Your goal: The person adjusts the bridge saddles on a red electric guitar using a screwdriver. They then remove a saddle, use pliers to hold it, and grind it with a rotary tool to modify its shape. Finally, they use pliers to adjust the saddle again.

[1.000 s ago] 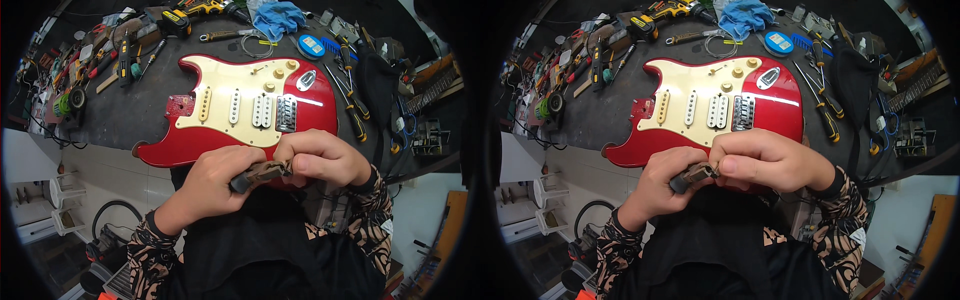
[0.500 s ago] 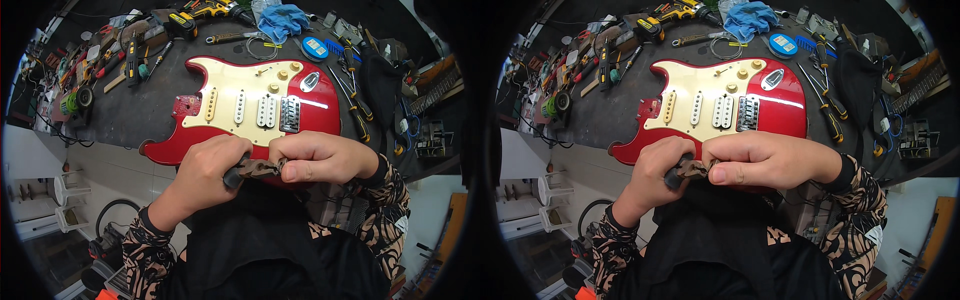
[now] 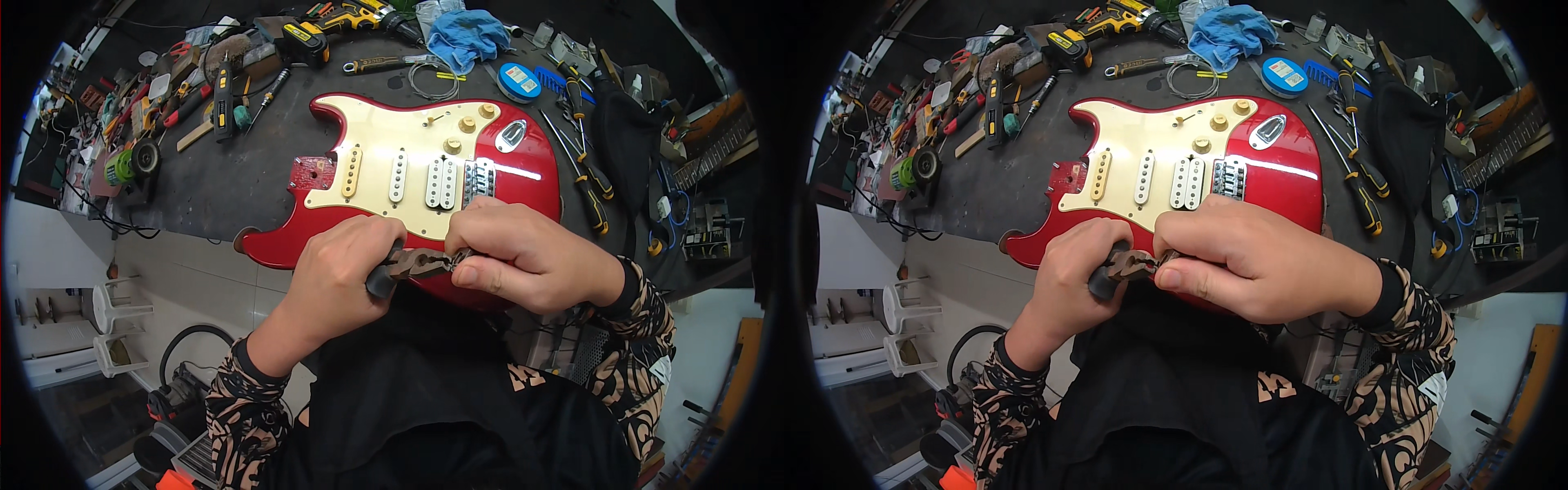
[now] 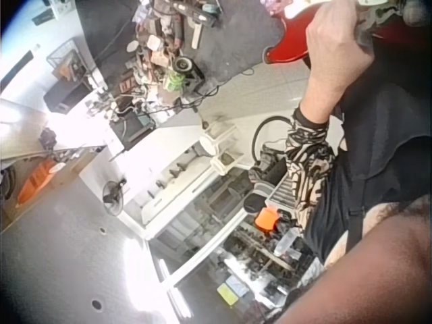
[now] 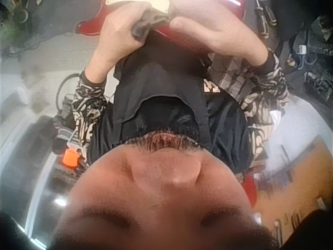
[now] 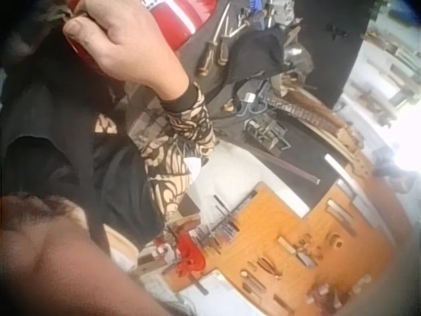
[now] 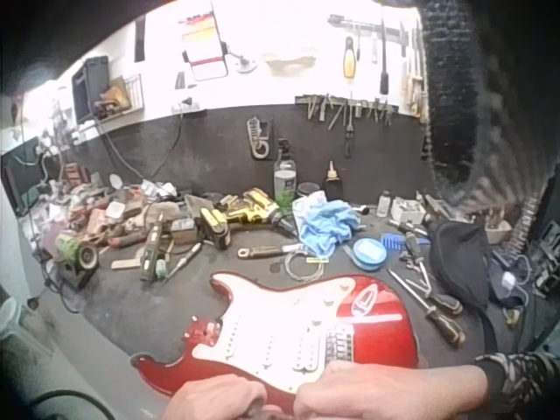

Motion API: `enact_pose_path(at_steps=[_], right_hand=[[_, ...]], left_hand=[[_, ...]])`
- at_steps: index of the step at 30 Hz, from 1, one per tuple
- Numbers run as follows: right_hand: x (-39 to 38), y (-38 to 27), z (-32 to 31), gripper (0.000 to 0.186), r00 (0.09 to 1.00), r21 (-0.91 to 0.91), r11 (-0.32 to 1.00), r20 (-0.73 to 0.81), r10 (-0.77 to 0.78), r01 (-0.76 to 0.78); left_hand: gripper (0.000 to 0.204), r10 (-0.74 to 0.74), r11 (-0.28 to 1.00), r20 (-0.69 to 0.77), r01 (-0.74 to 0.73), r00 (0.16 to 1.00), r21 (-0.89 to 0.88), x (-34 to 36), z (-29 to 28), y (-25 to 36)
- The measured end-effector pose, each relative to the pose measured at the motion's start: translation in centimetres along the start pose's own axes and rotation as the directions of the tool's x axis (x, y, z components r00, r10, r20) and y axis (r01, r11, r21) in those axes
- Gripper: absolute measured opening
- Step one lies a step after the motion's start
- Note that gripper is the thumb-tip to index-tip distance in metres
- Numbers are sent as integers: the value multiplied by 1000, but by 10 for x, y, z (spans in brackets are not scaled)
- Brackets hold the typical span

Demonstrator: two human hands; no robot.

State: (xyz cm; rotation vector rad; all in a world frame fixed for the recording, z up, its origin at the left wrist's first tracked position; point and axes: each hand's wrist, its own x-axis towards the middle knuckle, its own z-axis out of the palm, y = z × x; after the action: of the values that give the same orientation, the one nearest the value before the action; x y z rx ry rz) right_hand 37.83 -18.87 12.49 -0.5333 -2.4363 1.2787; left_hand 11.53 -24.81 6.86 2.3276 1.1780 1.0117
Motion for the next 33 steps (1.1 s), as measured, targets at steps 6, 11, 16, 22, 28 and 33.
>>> enact_pose_path(at_steps=[6, 11, 16, 22, 28, 33], right_hand=[[0, -6, 5, 15, 996, -194, 980, -77, -55, 39], [-2, -12, 15, 15, 978, -355, 935, -196, -73, -1], [-1, -12, 8, 13, 987, -262, 965, -156, -45, 3], [-7, -6, 17, 14, 973, -35, 999, -229, -39, 32], [-7, -3, 21, 26, 972, 597, 782, -15, 234, -179], [-6, 0, 16, 37, 919, 820, 440, 241, 313, -365]], left_hand=[[37, -36, 998, -16, 37, 999, 45, -4, 1, 1], [38, -56, 996, -25, 58, 998, 71, -2, 1, 1], [39, -48, 998, -43, 50, 998, 39, -2, 2, 3], [39, -60, 998, -19, 60, 998, -10, -2, 2, 3], [39, -39, 997, -6, 39, 999, -67, -2, 5, 1], [37, -2, 996, 10, 3, 1000, -88, 0, 6, 1]])
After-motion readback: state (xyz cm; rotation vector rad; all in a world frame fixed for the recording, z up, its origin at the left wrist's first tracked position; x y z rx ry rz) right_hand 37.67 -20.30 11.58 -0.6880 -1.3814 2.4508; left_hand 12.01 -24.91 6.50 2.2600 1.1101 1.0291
